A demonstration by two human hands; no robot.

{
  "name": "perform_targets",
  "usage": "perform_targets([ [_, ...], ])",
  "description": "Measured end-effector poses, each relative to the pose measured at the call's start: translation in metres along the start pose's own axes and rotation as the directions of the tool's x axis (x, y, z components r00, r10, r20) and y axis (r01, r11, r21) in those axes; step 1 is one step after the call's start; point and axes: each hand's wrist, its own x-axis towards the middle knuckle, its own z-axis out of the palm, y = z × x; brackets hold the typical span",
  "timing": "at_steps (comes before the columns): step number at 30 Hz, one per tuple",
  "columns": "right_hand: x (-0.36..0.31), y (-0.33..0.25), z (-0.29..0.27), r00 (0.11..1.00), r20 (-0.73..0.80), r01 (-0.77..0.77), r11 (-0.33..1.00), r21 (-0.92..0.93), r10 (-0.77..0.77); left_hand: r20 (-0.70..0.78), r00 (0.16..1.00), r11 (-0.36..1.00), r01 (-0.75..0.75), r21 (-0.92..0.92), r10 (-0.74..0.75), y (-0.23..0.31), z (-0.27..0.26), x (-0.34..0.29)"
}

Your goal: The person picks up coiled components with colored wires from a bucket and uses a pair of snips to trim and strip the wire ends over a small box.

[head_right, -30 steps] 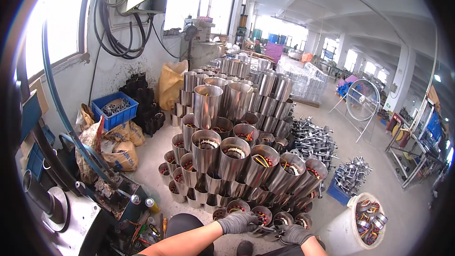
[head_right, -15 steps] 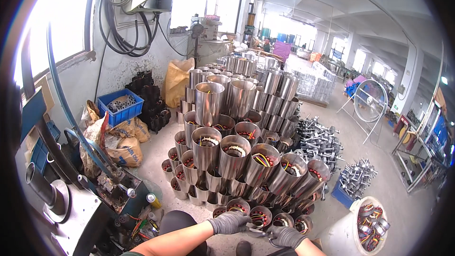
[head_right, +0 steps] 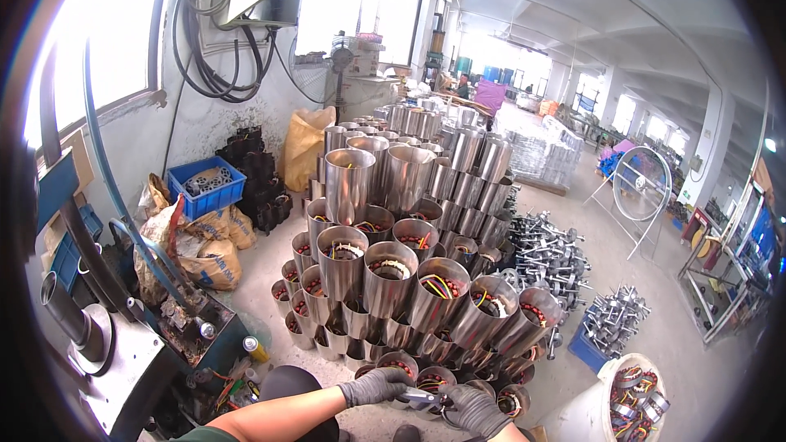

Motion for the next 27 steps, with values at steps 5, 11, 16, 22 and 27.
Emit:
perform_targets([
  [5, -0.003, 0.001, -0.015, 0.996, -0.084, -0.031, 0.999, 0.032, 0.034, -0.270, 0.960, 0.943, -0.152, -0.295, 0.071, 0.012, -0.017, -0.003],
  [11, -0.011, 0.005, -0.010, 0.981, -0.171, -0.077, 0.993, 0.094, 0.093, -0.489, 0.872, 0.953, -0.155, -0.261, 0.008, 0.006, -0.018, -0.006],
  [16, -0.011, 0.004, -0.011, 0.985, -0.024, -0.170, 0.985, -0.005, 0.170, -0.424, 0.883, 0.979, -0.195, 0.054, 0.199, 0.025, -0.011, -0.010],
  [22, -0.012, 0.002, -0.010, 0.985, 0.012, -0.174, 0.985, 0.020, 0.174, -0.165, 0.942, 0.853, -0.178, 0.491, 0.292, 0.001, 0.002, 0.009],
  [27, -0.015, -0.002, -0.016, 0.950, 0.080, -0.307, 0.951, 0.035, 0.303, -0.140, 0.945, 0.827, -0.181, 0.533, 0.296, 0.009, 0.007, 0.016],
])
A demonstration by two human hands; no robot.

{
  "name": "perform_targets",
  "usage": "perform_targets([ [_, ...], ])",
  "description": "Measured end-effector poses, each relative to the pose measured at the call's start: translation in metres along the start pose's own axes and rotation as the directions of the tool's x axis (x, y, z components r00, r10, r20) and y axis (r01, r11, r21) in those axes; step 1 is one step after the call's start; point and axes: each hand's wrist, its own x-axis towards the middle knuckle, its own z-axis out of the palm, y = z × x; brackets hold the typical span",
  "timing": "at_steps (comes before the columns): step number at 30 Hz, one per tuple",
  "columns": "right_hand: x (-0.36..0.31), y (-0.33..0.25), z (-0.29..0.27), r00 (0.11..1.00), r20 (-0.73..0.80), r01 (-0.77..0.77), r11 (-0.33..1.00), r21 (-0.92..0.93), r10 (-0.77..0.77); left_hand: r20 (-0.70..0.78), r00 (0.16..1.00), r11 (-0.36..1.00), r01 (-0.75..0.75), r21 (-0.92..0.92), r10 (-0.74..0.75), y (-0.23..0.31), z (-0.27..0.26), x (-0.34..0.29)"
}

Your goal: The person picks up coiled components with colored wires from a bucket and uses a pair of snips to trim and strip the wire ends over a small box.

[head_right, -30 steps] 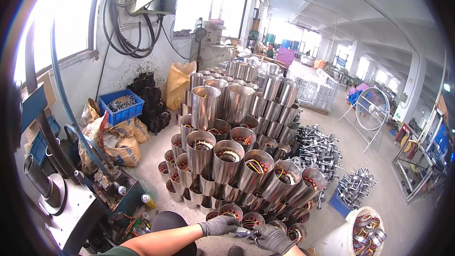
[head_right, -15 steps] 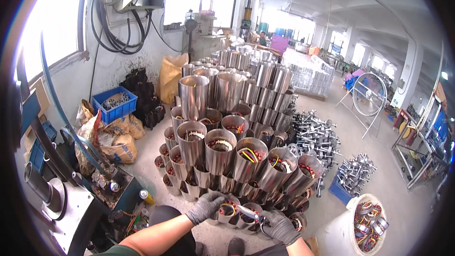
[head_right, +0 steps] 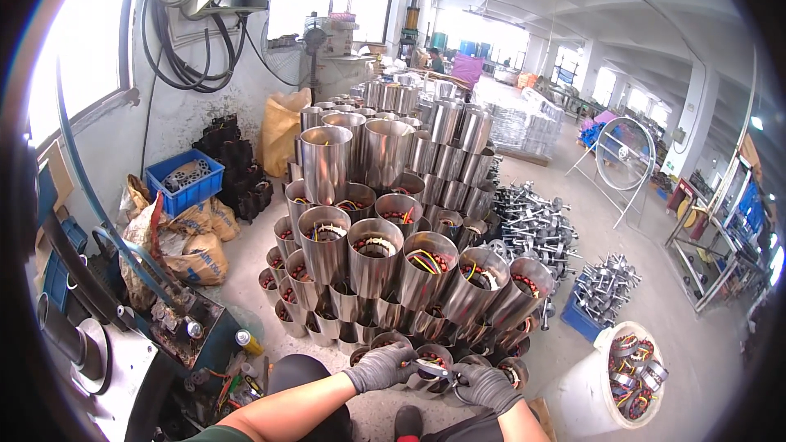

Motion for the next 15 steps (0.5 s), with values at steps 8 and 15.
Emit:
perform_targets([
  [8, -0.022, 0.009, -0.017, 0.982, -0.178, -0.062, 0.998, -0.015, 0.059, -0.188, 0.982, 0.984, -0.029, -0.178, -0.005, -0.009, 0.011, 0.032],
  [15, -0.108, 0.016, -0.057, 0.849, -0.288, -0.470, 0.882, -0.026, 0.444, -0.086, 0.995, 0.966, 0.019, -0.257, -0.042, -0.019, 0.030, 0.049],
])
